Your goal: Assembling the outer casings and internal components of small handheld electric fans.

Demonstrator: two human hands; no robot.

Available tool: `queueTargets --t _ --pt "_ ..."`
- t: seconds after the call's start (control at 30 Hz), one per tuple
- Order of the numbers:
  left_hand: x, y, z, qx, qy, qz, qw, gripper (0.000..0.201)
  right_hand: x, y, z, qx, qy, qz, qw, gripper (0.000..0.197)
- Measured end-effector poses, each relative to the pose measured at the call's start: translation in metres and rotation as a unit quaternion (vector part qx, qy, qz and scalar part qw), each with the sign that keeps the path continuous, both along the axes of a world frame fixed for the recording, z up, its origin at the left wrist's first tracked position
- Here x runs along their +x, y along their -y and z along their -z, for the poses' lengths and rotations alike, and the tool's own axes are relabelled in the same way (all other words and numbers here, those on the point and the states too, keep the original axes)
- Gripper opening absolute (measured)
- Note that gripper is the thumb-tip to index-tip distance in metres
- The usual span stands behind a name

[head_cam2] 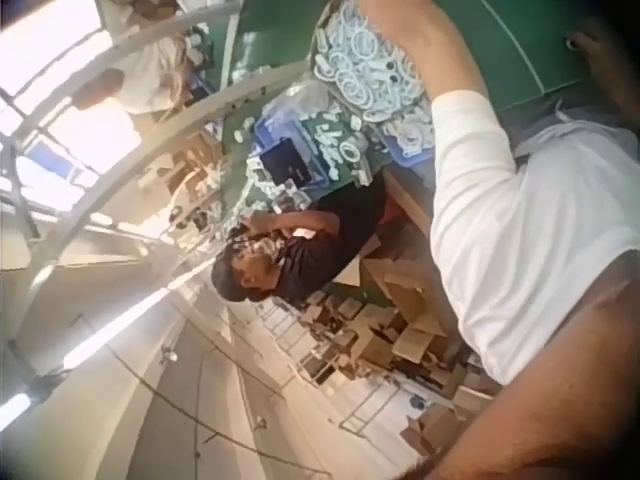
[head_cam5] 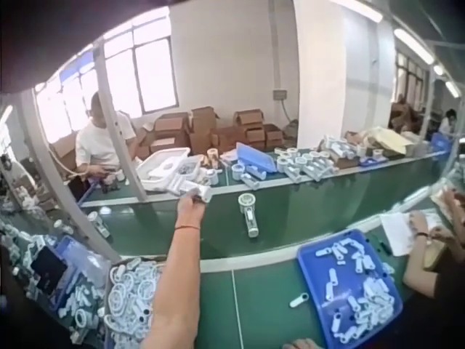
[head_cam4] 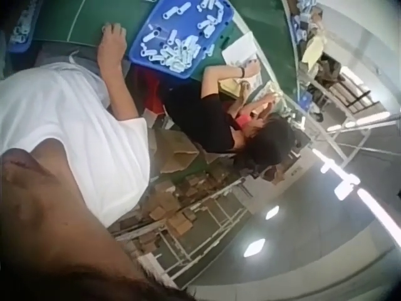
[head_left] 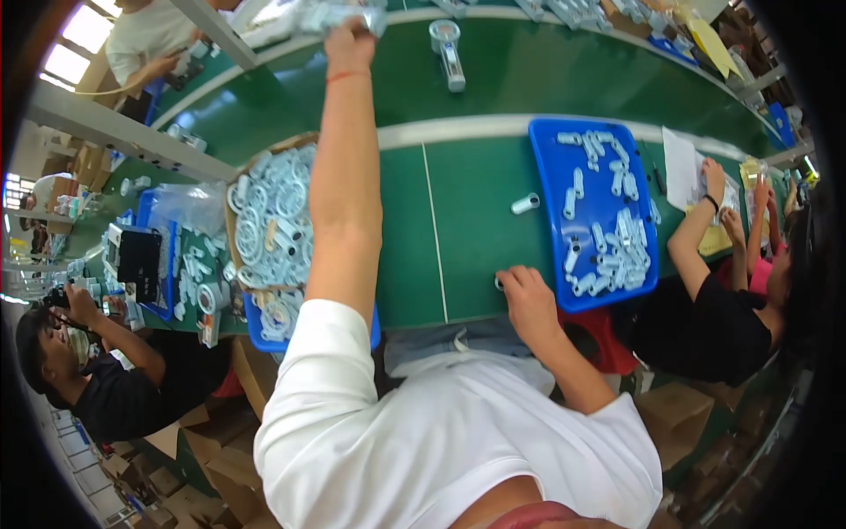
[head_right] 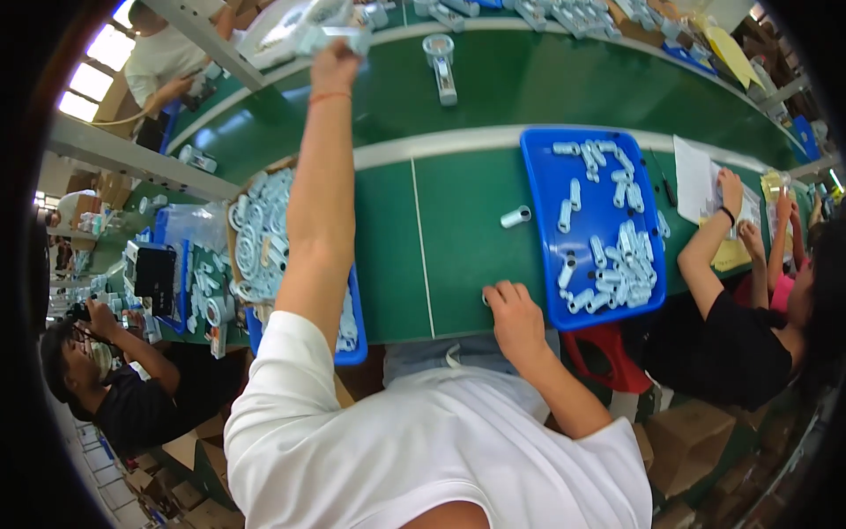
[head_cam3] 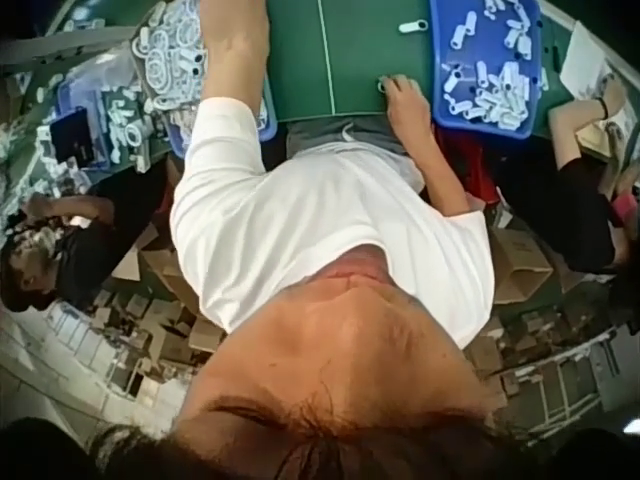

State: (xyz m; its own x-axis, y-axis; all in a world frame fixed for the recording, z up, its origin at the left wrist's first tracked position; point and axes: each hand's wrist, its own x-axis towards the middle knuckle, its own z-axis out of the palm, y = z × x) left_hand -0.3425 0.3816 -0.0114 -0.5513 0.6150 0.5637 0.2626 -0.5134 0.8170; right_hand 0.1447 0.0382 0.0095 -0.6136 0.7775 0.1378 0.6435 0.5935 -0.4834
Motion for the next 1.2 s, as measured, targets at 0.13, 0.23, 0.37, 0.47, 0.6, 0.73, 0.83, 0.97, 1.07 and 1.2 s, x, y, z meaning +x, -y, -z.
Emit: queueTargets --t 0.13,0.23,0.37,0.47,0.6,0.73,0.83,0.97,1.07,1.2 --pt "0.148 0.064 -0.089 0.082 0.441 0.413 0.793 0.035 0.024 -0.019 0.011 -0.025 -0.025 0.071 0.997 0.029" --pt "0.232 0.191 -0.134 0.064 0.377 0.413 0.826 0.047 0.037 -0.025 0.009 -0.163 -0.156 0.101 0.969 0.031" --pt "0.289 0.315 -0.079 -0.142 0.144 0.228 0.952 0.059 0.033 -0.031 0.005 -0.41 -0.402 0.141 0.806 0.032" --pt "0.305 0.372 -0.026 -0.356 0.136 0.271 0.884 0.058 0.03 -0.036 -0.003 -0.485 -0.398 0.103 0.771 0.033" --pt "0.334 0.389 0.0 -0.344 0.355 0.303 0.815 0.059 0.024 -0.042 0.001 -0.533 -0.394 0.054 0.747 0.033" --pt "0.334 0.375 0.004 -0.328 0.237 0.316 0.858 0.076 0.012 -0.039 -0.008 -0.532 -0.388 0.075 0.749 0.032" --pt "0.328 0.37 0.009 -0.334 0.091 0.298 0.89 0.091 0.003 -0.033 -0.013 -0.494 -0.365 0.119 0.78 0.032" --pt "0.328 0.37 0.012 -0.341 0.051 0.297 0.89 0.1 -0.001 -0.027 -0.006 -0.442 -0.356 0.126 0.814 0.031" --pt "0.334 0.373 0.007 -0.344 -0.003 0.287 0.894 0.095 0.001 -0.026 -0.003 -0.422 -0.337 0.146 0.829 0.027" --pt "0.339 0.373 0.004 -0.344 -0.057 0.257 0.901 0.086 0.002 -0.025 0.0 -0.434 -0.357 0.168 0.81 0.023"
